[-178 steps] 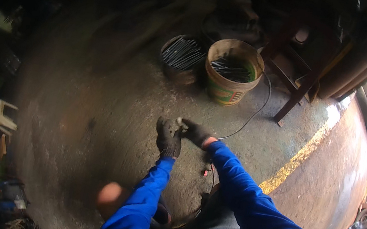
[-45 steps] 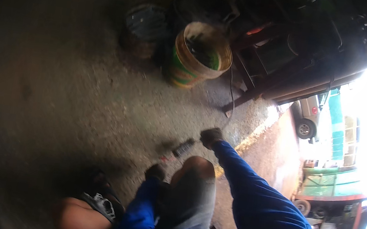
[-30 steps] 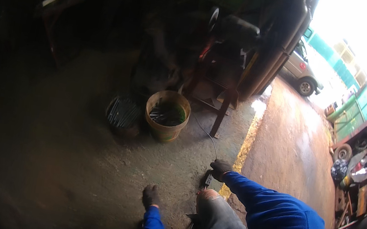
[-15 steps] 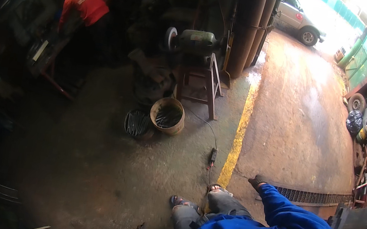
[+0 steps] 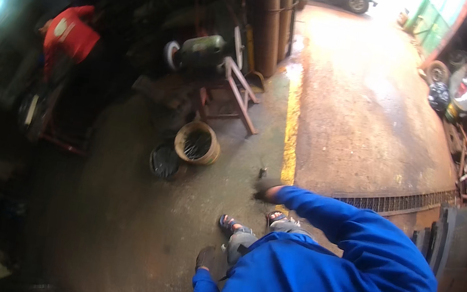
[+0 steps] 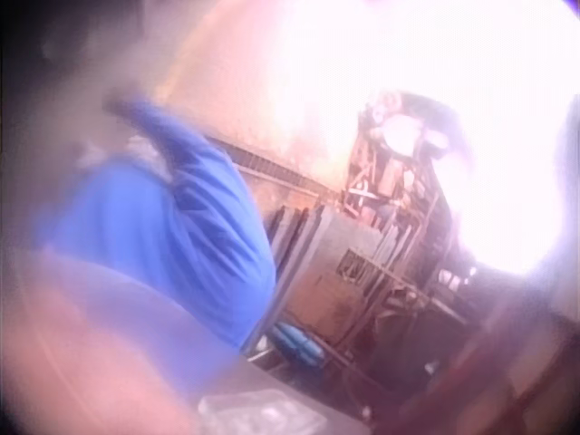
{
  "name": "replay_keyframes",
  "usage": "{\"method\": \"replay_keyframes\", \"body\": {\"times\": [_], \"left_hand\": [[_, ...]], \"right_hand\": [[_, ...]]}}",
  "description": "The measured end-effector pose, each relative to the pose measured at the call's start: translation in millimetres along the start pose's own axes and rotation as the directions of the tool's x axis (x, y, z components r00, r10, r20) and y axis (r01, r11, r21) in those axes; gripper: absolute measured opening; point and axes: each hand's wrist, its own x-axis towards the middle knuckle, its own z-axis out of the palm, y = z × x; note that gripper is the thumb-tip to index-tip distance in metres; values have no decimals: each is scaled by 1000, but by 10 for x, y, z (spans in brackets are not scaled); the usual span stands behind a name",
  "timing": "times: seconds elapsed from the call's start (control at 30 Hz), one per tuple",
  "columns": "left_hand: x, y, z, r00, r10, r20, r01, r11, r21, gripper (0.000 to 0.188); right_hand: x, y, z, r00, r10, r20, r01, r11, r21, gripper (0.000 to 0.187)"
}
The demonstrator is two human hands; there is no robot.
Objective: The person walks through a workshop, picks up a metal rod, and uses a bench grinder to sharpen its tip, creating sparks. They repeat this process with several other metal rods, placing the finished ones into a bucket.
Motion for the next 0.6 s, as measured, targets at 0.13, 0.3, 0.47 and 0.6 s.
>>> {"method": "replay_keyframes", "body": {"times": [0.13, 0.3, 0.47, 0.6], "left_hand": [[285, -614, 459, 977, -19, 214, 2, 997, 77, 52], [96, -372, 204, 932, -199, 303, 244, 962, -121, 51], [-119, -172, -241, 865, -464, 192, 498, 741, -450, 51], [21, -78, -126, 885, -368, 286, 457, 805, -378, 51]], "right_hand": [[-50, -2921, -322, 770, -638, -28, 638, 768, 54, 50], [-467, -4857, -680, 252, -965, 71, 963, 258, 81, 51], [-1074, -5576, -365, -93, -955, 282, 965, -17, 260, 51], [-747, -5206, -564, 139, -962, 235, 950, 196, 241, 51]]}}
